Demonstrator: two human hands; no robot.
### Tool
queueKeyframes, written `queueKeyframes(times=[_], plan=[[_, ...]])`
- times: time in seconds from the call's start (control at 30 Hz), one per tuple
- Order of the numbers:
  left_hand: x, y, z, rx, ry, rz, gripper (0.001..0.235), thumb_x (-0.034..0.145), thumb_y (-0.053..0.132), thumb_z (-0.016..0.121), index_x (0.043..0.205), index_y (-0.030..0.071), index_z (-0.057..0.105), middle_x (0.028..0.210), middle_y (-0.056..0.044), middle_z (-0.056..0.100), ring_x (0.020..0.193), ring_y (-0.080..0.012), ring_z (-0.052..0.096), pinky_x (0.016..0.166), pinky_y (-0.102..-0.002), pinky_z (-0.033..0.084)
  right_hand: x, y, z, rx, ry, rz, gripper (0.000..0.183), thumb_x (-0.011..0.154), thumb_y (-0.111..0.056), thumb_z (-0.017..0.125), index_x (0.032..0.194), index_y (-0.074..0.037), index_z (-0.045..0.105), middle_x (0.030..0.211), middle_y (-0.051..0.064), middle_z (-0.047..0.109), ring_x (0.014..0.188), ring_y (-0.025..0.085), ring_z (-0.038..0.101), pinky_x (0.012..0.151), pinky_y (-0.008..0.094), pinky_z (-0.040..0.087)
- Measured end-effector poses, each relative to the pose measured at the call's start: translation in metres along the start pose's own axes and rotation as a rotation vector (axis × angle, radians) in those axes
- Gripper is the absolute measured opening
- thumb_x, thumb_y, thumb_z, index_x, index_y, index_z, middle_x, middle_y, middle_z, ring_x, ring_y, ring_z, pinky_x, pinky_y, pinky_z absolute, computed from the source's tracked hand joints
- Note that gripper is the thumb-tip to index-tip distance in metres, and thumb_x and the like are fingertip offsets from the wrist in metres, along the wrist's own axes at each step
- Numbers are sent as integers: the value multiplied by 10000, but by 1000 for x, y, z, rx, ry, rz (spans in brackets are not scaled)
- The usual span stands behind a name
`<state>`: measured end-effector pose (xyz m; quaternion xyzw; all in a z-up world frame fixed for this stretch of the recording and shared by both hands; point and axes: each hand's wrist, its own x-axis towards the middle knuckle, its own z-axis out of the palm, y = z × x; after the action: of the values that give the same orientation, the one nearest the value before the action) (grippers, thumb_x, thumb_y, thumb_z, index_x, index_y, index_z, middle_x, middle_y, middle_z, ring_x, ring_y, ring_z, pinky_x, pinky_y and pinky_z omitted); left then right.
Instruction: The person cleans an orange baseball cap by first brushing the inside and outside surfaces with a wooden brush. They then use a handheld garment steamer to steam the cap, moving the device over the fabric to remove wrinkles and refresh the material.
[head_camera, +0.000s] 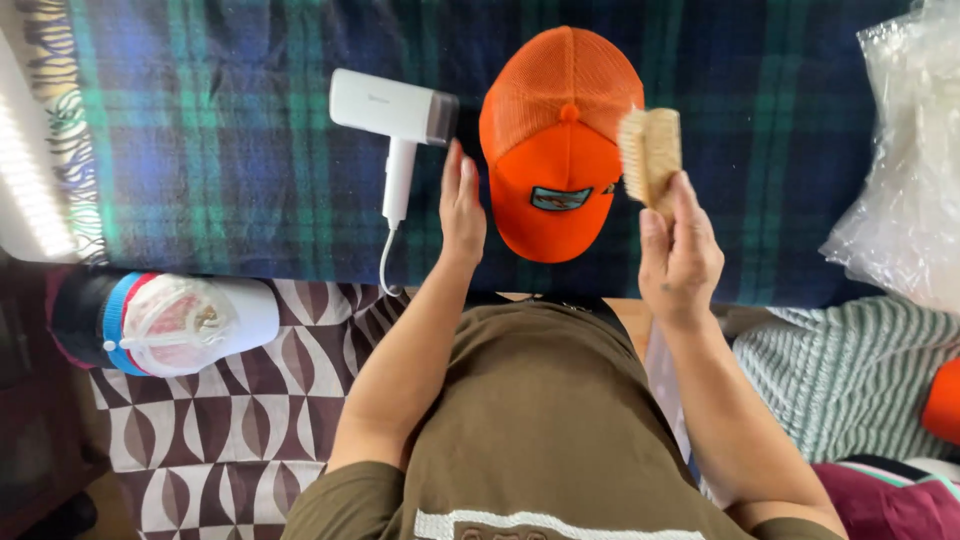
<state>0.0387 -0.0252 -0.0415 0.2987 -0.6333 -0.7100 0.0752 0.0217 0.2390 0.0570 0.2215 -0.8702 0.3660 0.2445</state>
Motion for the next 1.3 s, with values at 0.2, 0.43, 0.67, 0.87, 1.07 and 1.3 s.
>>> queueKeyframes(times=[0.2,0.43,0.67,0.87,1.07,1.3], plan=[[-7,-54,3,-728,-150,-446,200,1027,205,545,1056,191,742,1018,-76,743,976,-282,713,887,-450,593,7,-51,34,-213,-147,-229,418,999,-177,712,1407,-95,675,1152,97,744,769,246,653,663,333,571],[-2,-55,-10,-799,-219,-615,185,964,279,635,1027,153,755,978,-92,765,893,-331,725,766,-545,608,15,-84,36,-248,-279,-477,350,954,-139,671,1291,-58,725,1077,77,735,644,185,517,543,244,468],[-7,-16,-23,-1052,-345,-688,530,954,568,549,991,74,737,885,-148,768,758,-332,758,688,-473,643,5,-79,20,-334,-485,-544,221,1062,-276,534,1180,-150,672,730,-1,477,520,153,440,450,265,424],[0,-28,-27,-1059,-459,-670,669,944,635,517,1081,17,733,948,-189,769,834,-365,757,765,-508,638,-11,-50,44,-303,-607,-484,308,1077,-353,469,1303,-207,620,771,-3,538,508,181,478,411,357,449],[24,-93,-10,-880,-360,-625,324,968,352,647,1137,84,713,1043,-131,730,954,-354,717,844,-513,618,-33,0,42,-285,-525,-692,207,1054,-218,548,961,-157,723,943,-13,699,608,217,560,512,319,514],[5,-74,-10,-804,-276,-574,145,993,243,660,1000,101,689,987,-116,742,910,-324,729,761,-507,645,-150,141,-12,-460,-337,288,587,1076,-340,654,1617,-217,463,1249,141,721,1071,310,722,810,455,585]])
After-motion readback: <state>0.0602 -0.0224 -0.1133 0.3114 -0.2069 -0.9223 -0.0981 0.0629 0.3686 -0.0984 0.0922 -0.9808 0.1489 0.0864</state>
